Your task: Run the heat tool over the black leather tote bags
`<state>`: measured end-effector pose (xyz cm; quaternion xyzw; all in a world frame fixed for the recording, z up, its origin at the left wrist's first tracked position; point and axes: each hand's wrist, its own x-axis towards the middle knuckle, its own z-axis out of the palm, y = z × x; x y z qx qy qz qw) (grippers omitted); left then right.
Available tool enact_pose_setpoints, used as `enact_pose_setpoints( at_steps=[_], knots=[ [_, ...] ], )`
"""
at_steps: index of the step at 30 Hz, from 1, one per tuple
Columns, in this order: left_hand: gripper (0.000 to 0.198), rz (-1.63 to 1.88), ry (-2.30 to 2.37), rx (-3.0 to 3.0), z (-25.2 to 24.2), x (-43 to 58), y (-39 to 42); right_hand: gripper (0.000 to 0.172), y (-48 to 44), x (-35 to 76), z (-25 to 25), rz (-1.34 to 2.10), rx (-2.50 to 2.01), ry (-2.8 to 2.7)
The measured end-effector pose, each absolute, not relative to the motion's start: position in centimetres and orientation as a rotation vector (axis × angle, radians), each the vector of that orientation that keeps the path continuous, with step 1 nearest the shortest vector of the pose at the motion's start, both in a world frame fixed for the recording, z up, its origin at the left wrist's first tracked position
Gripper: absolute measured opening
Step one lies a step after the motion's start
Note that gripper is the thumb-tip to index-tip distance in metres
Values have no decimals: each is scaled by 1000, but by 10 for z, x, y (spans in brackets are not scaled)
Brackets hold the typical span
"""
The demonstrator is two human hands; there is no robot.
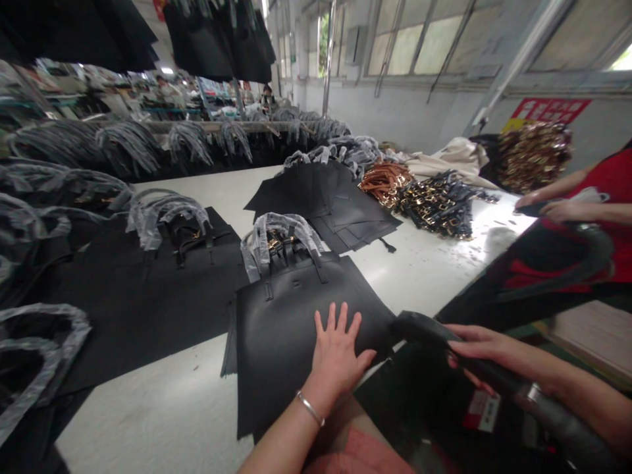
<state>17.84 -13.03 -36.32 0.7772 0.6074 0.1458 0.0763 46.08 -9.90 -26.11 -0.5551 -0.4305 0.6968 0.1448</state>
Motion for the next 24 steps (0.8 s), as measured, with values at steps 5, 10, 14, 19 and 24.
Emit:
enact_pose_setpoints(
  at_steps=[5, 10, 14, 19, 24],
  knots=[
    [74, 418, 1821, 2338, -362, 179, -128, 39, -104, 455, -269, 2048, -1583, -1191],
    [74, 419, 1810, 2356, -362, 177, -133, 30, -81, 434, -278, 1827, -1473, -1224],
    [64, 440, 1824, 2363, -362, 183, -134, 32, -81, 451, -274, 1629, -1463, -1151],
    [22, 446, 1648, 2497, -354, 211, -96, 72, -112, 479, -278, 1580, -1576, -1045],
    [18, 169, 1136, 2933, -348, 241, -45, 91, -144, 486, -292, 1610, -1643, -952]
  ],
)
